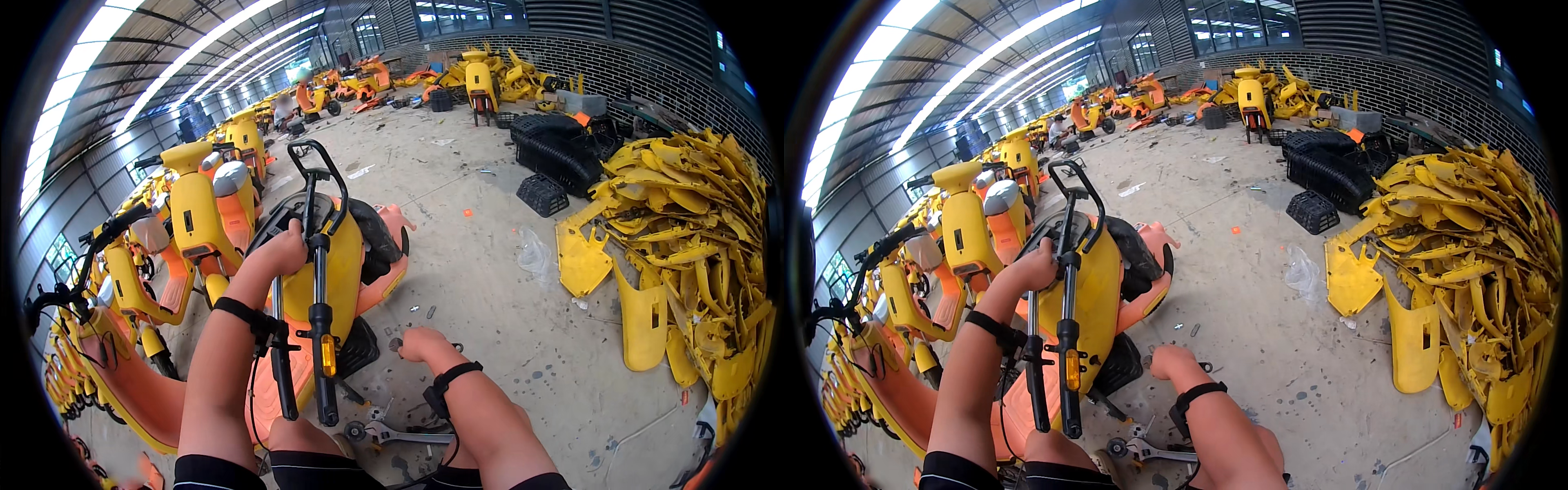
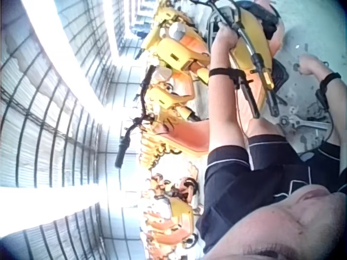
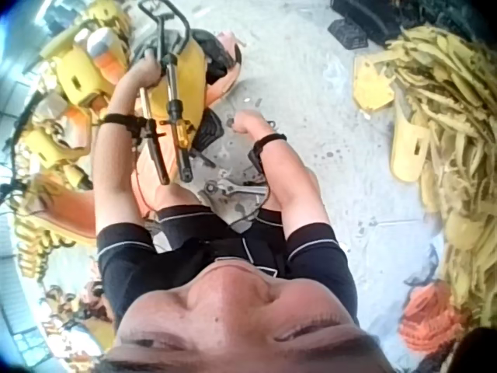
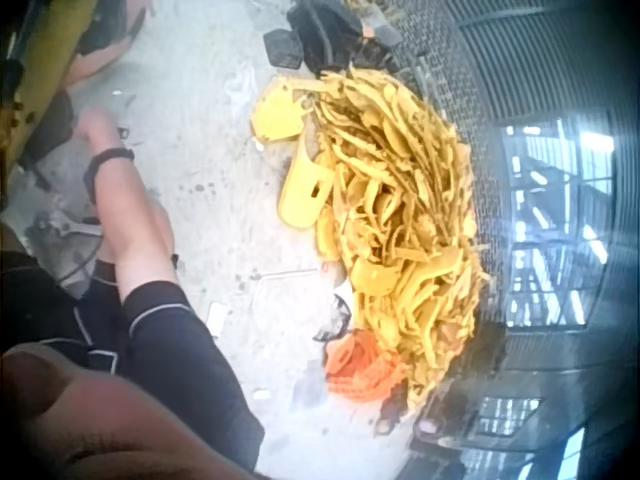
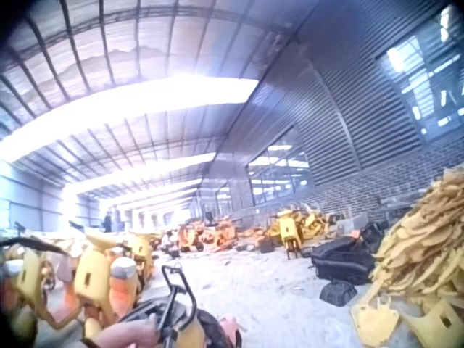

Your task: The person is assembling the front fork and handlebar assembly of a yellow electric scooter. They use a wrench to tighten bolts and secure the components to the scooter's frame while sitting on the floor in a workshop.

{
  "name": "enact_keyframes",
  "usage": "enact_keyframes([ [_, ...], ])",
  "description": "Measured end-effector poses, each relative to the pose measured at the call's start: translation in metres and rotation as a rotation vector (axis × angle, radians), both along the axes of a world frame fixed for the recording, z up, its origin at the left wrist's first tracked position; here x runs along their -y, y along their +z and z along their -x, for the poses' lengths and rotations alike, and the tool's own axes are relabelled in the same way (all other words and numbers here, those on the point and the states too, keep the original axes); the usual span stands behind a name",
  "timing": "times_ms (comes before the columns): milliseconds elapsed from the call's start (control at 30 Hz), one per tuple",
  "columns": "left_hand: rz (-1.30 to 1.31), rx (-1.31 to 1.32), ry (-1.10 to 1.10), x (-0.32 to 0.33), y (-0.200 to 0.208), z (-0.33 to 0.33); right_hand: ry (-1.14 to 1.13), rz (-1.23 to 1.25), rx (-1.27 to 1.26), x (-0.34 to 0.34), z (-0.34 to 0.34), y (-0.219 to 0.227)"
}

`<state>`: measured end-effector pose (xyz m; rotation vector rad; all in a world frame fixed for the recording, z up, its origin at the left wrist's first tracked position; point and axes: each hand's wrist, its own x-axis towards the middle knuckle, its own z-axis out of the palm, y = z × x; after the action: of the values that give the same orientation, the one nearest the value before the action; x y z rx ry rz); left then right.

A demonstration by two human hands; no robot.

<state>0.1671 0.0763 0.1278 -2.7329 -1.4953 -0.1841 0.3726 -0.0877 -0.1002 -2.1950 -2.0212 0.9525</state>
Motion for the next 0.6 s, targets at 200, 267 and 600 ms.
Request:
enact_keyframes([
  [200, -0.316, 0.38, -0.092, -0.005, -0.041, 0.016, -0.042, 0.046, -0.007, 0.009, -0.008, 0.017],
  [267, -0.309, 0.551, -0.027, -0.001, -0.044, 0.021, -0.038, 0.029, -0.005, 0.01, -0.01, 0.015],
  [600, -0.292, 0.445, 0.112, 0.026, -0.018, 0.01, -0.031, -0.025, 0.017, 0.006, -0.016, -0.003],
])
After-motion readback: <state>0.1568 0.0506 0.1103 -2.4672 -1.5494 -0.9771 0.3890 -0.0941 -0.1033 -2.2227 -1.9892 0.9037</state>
